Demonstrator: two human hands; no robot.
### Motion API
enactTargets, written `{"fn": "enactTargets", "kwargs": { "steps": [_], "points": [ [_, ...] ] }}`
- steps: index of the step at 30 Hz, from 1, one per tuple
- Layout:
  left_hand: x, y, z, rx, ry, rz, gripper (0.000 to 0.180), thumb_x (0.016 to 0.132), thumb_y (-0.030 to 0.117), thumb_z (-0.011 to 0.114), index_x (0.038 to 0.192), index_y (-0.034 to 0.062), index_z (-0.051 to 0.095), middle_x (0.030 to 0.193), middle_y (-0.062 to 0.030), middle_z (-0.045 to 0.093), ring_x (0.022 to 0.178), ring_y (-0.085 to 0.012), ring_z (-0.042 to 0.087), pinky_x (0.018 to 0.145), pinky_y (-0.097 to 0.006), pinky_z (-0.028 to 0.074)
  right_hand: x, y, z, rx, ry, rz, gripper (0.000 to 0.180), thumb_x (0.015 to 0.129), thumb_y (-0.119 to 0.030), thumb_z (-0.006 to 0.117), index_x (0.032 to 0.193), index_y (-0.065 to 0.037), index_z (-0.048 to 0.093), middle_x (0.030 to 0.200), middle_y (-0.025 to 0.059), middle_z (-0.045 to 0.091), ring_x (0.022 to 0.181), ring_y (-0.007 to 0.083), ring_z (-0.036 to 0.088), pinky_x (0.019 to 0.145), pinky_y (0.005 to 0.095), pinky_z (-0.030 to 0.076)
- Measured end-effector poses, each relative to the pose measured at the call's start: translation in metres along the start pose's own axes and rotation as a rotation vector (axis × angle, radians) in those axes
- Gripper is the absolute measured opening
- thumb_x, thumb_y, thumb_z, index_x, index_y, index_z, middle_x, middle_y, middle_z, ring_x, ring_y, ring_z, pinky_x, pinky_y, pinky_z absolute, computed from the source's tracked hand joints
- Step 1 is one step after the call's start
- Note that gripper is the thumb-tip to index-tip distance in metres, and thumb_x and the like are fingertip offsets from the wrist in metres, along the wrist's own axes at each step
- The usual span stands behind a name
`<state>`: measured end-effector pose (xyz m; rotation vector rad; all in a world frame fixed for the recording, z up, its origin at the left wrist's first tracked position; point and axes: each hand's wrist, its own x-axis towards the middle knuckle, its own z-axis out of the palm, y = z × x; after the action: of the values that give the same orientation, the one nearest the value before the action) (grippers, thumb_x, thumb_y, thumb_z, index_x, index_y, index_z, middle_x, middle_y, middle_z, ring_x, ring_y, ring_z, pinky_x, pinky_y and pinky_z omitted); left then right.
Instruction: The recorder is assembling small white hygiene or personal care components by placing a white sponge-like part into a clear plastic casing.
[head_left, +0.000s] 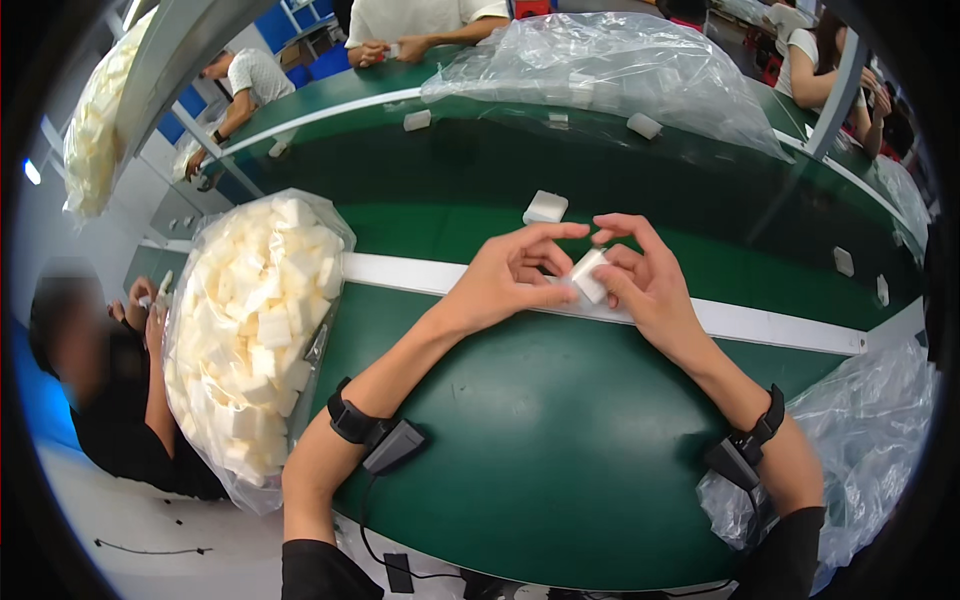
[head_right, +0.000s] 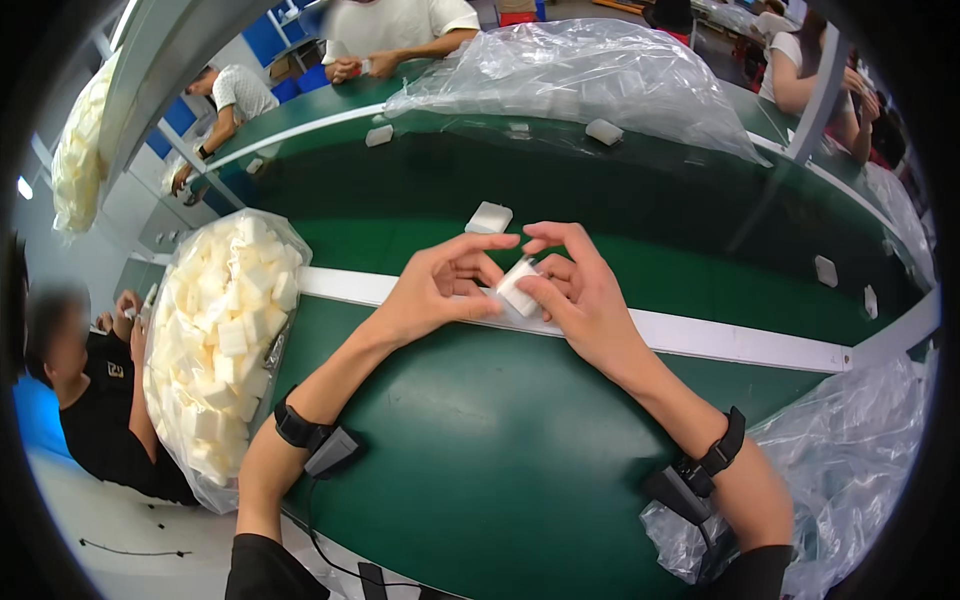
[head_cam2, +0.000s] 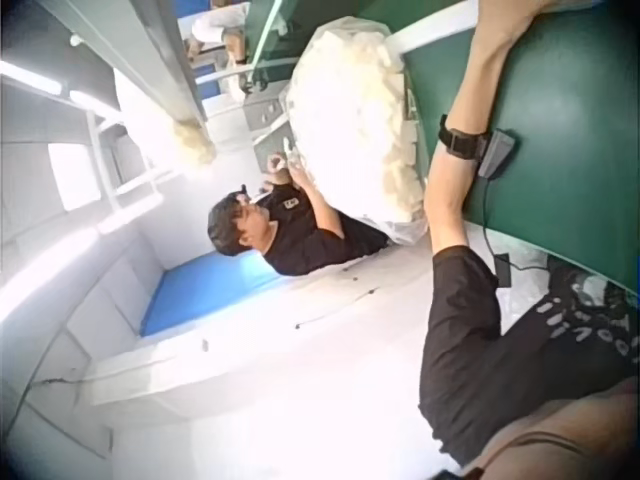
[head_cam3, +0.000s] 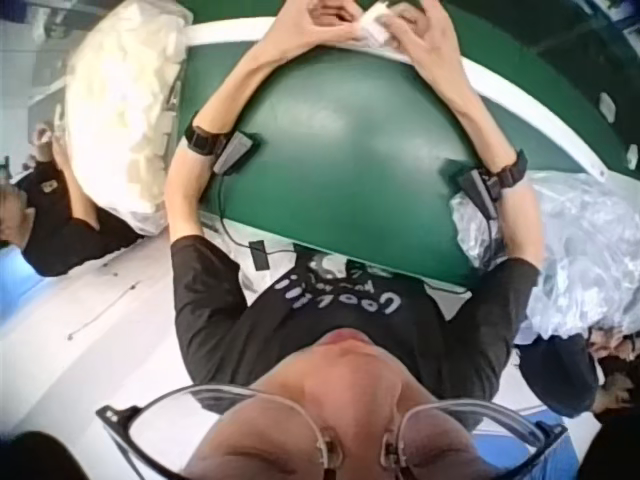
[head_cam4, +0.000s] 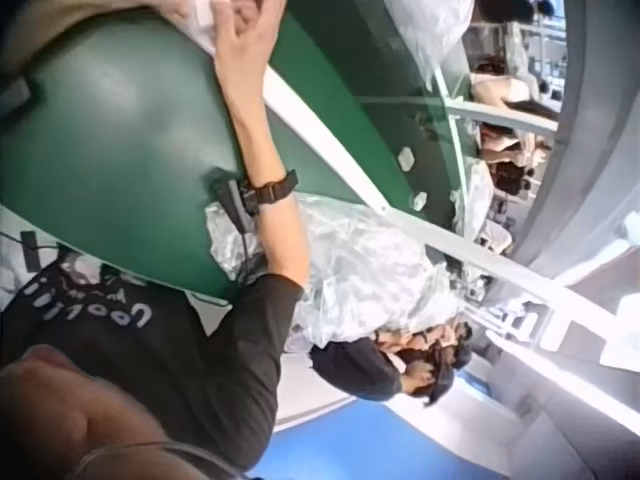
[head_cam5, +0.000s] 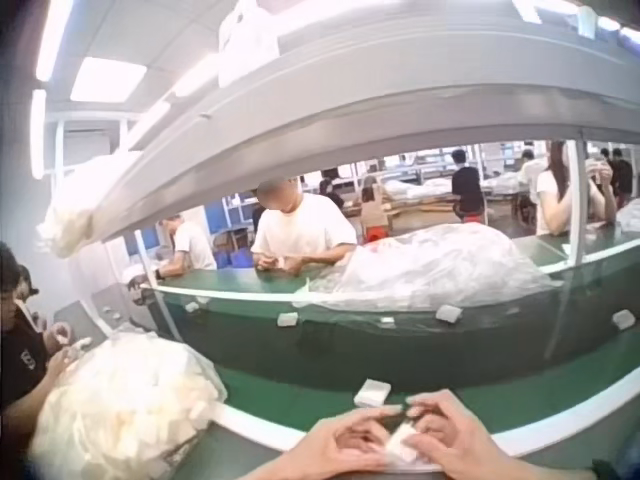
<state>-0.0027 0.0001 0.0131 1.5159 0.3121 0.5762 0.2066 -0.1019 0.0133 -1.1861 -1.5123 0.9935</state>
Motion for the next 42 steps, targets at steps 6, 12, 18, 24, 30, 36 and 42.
{"fn": "enactTargets", "kwargs": {
  "steps": [6, 12, 18, 24, 30, 36, 42],
  "points": [
    [-0.019, 0.011, -0.021, 0.169, -0.015, -0.005, 0.063, 0.077, 0.004, 0.083, 0.131, 0.0029, 0.051, 0.097, -0.0038, 0.063, 0.085, -0.0092, 0.062, 0.072, -0.024, 0.05, 0.008, -0.008, 0.038, 0.371, 0.085, -0.032, 0.045, 0.091, -0.003, 0.069, 0.127, -0.003, 0.041, 0.107, 0.0038, 0.047, 0.098, 0.0112, 0.06, 0.076, 0.0274, 0.052],
    [-0.018, 0.008, -0.022, 0.137, 0.029, 0.051, 0.054, 0.076, 0.002, 0.082, 0.119, 0.0032, 0.05, 0.095, -0.0064, 0.066, 0.086, -0.0093, 0.065, 0.072, -0.023, 0.053, 0.009, -0.01, 0.04, 0.199, 0.046, -0.208, 0.048, 0.082, 0.0, 0.071, 0.125, 0.001, 0.05, 0.119, 0.0087, 0.042, 0.104, 0.0191, 0.061, 0.082, 0.032, 0.055],
    [-0.018, 0.011, -0.017, 0.039, 0.068, 0.063, 0.054, 0.079, 0.0, 0.08, 0.123, -0.0004, 0.049, 0.097, -0.0096, 0.065, 0.086, -0.0115, 0.066, 0.074, -0.026, 0.059, 0.012, -0.005, 0.043, 0.152, 0.092, -0.321, 0.047, 0.081, 0.001, 0.072, 0.122, 0.002, 0.051, 0.116, 0.0092, 0.043, 0.101, 0.0198, 0.062, 0.082, 0.0323, 0.058],
    [-0.016, 0.013, -0.015, -0.017, 0.045, 0.057, 0.066, 0.081, -0.003, 0.077, 0.14, 0.0009, 0.047, 0.117, -0.0097, 0.059, 0.108, -0.018, 0.06, 0.09, -0.033, 0.058, 0.011, -0.004, 0.039, 0.049, 0.192, -0.323, 0.05, 0.08, 0.0, 0.076, 0.124, -0.002, 0.052, 0.12, 0.0094, 0.044, 0.097, 0.0195, 0.062, 0.072, 0.0295, 0.056],
    [-0.015, 0.015, -0.012, -0.009, 0.058, 0.069, 0.066, 0.079, -0.004, 0.079, 0.137, 0.0034, 0.049, 0.125, -0.0084, 0.054, 0.112, -0.0192, 0.059, 0.096, -0.035, 0.056, 0.008, -0.005, 0.037, -0.046, 0.213, -0.35, 0.057, 0.08, -0.002, 0.077, 0.13, -0.006, 0.052, 0.123, 0.0093, 0.044, 0.095, 0.0179, 0.061, 0.066, 0.027, 0.051],
    [-0.014, 0.01, -0.015, -0.106, 0.048, 0.053, 0.065, 0.077, -0.005, 0.081, 0.132, 0.0025, 0.048, 0.13, -0.0104, 0.048, 0.102, -0.0164, 0.06, 0.089, -0.033, 0.057, 0.009, -0.008, 0.039, -0.199, 0.201, -0.403, 0.059, 0.08, -0.005, 0.077, 0.135, -0.007, 0.054, 0.127, 0.009, 0.044, 0.093, 0.0168, 0.059, 0.066, 0.0269, 0.049],
    [-0.015, 0.01, -0.015, -0.01, 0.057, 0.088, 0.068, 0.075, -0.006, 0.081, 0.134, 0.0014, 0.049, 0.128, -0.0103, 0.049, 0.102, -0.0165, 0.059, 0.089, -0.032, 0.058, 0.013, 0.002, 0.04, 0.097, 0.144, -0.271, 0.059, 0.081, 0.001, 0.073, 0.134, -0.002, 0.047, 0.13, 0.0107, 0.046, 0.099, 0.0165, 0.062, 0.071, 0.0278, 0.052]
  ]
}}
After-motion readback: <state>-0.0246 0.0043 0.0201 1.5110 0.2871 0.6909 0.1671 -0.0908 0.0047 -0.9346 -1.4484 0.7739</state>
